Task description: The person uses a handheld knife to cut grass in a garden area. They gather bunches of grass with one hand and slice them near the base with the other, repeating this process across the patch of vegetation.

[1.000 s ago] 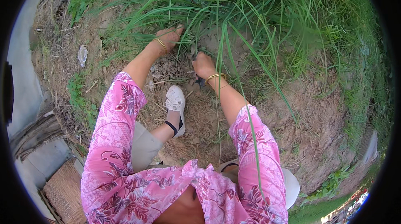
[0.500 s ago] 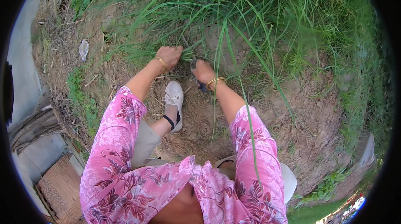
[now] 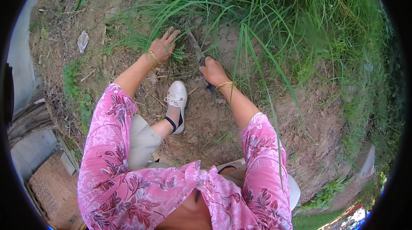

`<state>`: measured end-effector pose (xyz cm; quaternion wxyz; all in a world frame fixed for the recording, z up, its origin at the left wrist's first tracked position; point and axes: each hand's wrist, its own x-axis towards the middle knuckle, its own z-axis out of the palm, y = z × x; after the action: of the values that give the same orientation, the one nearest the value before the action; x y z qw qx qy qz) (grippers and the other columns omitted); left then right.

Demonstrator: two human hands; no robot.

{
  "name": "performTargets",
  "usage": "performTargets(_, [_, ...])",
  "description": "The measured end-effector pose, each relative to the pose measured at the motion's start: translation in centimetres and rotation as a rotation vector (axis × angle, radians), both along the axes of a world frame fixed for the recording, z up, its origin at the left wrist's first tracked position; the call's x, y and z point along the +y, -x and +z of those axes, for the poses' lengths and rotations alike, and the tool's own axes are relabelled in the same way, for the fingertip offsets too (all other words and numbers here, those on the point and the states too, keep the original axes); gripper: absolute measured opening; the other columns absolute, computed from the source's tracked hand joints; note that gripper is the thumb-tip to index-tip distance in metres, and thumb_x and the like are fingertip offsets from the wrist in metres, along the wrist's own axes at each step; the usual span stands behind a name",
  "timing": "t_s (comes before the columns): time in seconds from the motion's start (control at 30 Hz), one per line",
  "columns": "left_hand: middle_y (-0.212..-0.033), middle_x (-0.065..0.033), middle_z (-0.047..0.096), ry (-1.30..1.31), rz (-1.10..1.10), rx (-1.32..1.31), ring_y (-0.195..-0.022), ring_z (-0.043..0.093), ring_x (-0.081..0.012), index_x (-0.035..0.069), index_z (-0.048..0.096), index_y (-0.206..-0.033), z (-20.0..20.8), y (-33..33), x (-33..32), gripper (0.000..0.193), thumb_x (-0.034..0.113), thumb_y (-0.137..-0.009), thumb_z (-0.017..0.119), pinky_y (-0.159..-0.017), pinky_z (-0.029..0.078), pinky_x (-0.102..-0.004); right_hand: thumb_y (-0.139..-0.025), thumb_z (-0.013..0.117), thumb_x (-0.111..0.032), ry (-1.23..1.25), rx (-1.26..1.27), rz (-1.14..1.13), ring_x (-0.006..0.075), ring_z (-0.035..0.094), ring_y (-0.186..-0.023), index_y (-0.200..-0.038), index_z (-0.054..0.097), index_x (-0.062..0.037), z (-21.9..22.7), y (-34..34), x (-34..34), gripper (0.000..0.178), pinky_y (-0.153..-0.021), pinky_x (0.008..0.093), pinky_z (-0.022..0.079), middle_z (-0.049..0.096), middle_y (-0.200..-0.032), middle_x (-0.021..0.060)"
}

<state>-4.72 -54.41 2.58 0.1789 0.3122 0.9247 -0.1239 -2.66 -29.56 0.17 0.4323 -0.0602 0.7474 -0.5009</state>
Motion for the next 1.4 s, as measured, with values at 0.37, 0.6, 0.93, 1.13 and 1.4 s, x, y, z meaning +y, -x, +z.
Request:
performTargets(0.37, [-0.088,-0.0156,0.060,-0.002,0.376,-0.193,-0.082,0.061,-0.0316,0.003,0.045,-0.101,-2.0,1.6,0.2,0.031,0.002,-0.072,0.056,-0.064,0.049,-0.0411,-0.075,0.053,-0.006,-0.191,0.313,0.118,0.0419,0.060,-0.078,-0.085,0.055,0.0101,-3.5,2.8,-6.6,0.019,-0.070,0.0452,0.048,0.060,-0.082,0.0288])
performTargets(0.6, [-0.088,-0.0168,0.060,-0.063,0.361,-0.176,-0.082,0.061,-0.0323,0.003,0.050,-0.095,-2.6,0.4,-1.2,0.020,0.006,-0.075,0.052,-0.066,0.049,-0.0415,-0.073,0.052,-0.002,-0.154,0.234,0.201,0.0412,0.058,-0.088,-0.088,0.056,0.0073,-3.8,2.8,-7.9,0.018,-0.075,0.0452,0.047,0.059,-0.089,0.0286])
performTargets(0.93, [-0.086,-0.0159,0.055,-0.011,0.311,-0.224,-0.076,0.060,-0.0332,0.006,0.045,-0.094,0.9,-4.8,-3.1,0.023,0.003,-0.072,0.052,-0.061,0.050,-0.0417,-0.078,0.054,-0.008,-0.053,0.141,0.313,0.0350,0.062,-0.069,-0.083,0.051,0.0073,-1.0,0.6,0.7,0.016,-0.066,0.0422,0.048,0.060,-0.075,0.0253])
performTargets(1.13, [-0.108,-0.0228,0.055,0.060,0.398,-0.123,-0.078,0.063,-0.0334,0.002,0.040,-0.112,-0.3,-2.2,-0.9,0.041,0.006,-0.074,0.056,-0.062,0.051,-0.0392,-0.078,0.054,-0.008,-0.025,0.074,0.275,0.0347,0.062,-0.062,-0.083,0.052,0.0084,-0.6,2.1,-2.4,0.017,-0.062,0.0420,0.048,0.059,-0.067,0.0241])
performTargets(1.4, [-0.074,-0.0183,0.062,-0.083,0.625,-0.212,-0.070,0.061,-0.0368,0.004,0.053,-0.089,-1.2,-1.6,-1.1,0.016,0.010,-0.075,0.052,-0.059,0.049,-0.0436,-0.077,0.057,-0.013,-0.085,0.346,0.425,0.0399,0.058,-0.089,-0.085,0.055,0.0094,-4.5,3.3,-5.4,0.024,-0.077,0.0445,0.047,0.059,-0.090,0.0285])
